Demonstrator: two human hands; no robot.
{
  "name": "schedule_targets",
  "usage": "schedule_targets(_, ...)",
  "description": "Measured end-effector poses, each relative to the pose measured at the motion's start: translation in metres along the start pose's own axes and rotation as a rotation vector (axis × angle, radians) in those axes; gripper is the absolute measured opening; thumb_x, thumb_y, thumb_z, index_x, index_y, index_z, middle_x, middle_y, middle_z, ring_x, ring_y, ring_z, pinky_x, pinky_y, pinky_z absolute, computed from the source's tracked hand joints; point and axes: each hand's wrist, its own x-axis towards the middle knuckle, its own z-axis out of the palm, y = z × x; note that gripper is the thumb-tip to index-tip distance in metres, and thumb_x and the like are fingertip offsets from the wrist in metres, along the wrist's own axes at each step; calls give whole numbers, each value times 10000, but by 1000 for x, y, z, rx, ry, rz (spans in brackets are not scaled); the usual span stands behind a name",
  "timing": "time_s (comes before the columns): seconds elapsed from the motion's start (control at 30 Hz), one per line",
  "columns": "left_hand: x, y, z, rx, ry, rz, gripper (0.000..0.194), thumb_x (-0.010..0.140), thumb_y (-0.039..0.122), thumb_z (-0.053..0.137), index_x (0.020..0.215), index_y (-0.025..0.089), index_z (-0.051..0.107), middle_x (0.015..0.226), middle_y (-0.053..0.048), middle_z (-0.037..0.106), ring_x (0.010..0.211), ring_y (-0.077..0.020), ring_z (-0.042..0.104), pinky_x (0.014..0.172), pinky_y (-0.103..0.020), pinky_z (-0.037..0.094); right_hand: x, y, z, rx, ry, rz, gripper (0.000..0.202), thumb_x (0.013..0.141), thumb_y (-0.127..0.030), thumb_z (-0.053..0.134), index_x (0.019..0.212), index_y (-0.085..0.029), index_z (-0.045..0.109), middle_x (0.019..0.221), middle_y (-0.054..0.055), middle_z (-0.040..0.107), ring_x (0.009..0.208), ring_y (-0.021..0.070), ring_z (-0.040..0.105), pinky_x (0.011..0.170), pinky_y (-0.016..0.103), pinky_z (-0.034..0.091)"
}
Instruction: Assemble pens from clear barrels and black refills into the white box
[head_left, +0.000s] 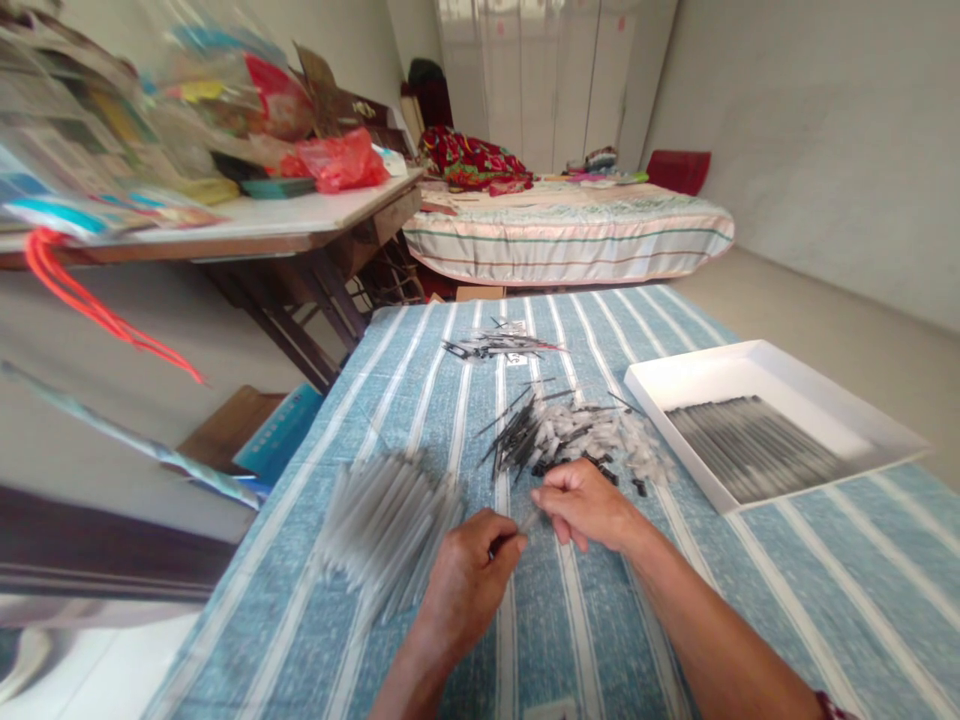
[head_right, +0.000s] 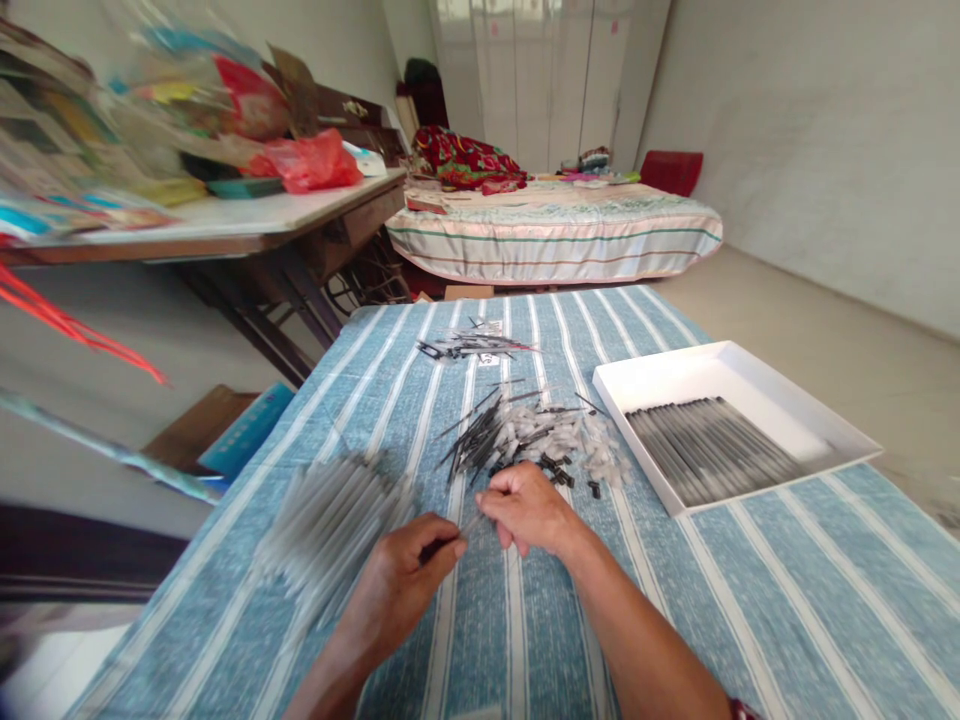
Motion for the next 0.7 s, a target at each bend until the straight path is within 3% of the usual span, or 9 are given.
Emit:
schedule_targets(0.13,1,0,-1,-53,36,-83,173,758,286,527,646,169,587,577,22,499,555,-134,469,541,-242,341,0,-2,-3,77,46,-122,298,802,-407,499,622,-169,488,441,-49,546,301,62,449,316,153,290)
schedule_targets(0.3,4,-5,0,-200,79,-187,203,735,332,543,608,176,573,521,42,455,508,-125,430,489,-228,313,-3,-9,-1,-10,97,-251,230,777,-315,553,946,-159,573,556,-52,542,400,71,478,417,178,379)
schedule_targets(0.4,5,-7,0,-261,121,-209,198,703,343,575,591,180,578,508,47,448,496,-122,414,482,-222,310,-7,-15,4,-248,150,-422,220,782,-214,531,991,-176,590,684,-12,578,578,101,546,550,199,423)
schedule_targets(0.5,7,-7,-2,-275,87,-201,209,659,348,612,528,189,577,486,51,428,481,-119,388,464,-217,294,-12,-22,5,-647,101,-616,155,769,-137,515,858,-199,625,829,12,605,807,132,564,702,213,406)
schedule_targets(0.6,12,-6,-4,-286,48,-184,222,611,351,644,465,201,568,443,54,410,448,-120,371,438,-217,275,-15,-27,3,-873,44,-608,81,780,-193,532,774,-210,610,808,-2,607,797,134,563,668,204,389)
schedule_targets(0.7,14,-5,-4,-320,14,-201,192,592,361,650,474,218,601,434,47,449,450,-134,405,442,-222,309,-17,-27,1,-814,158,-545,158,798,-299,552,929,-219,587,828,-4,615,780,128,573,651,190,390)
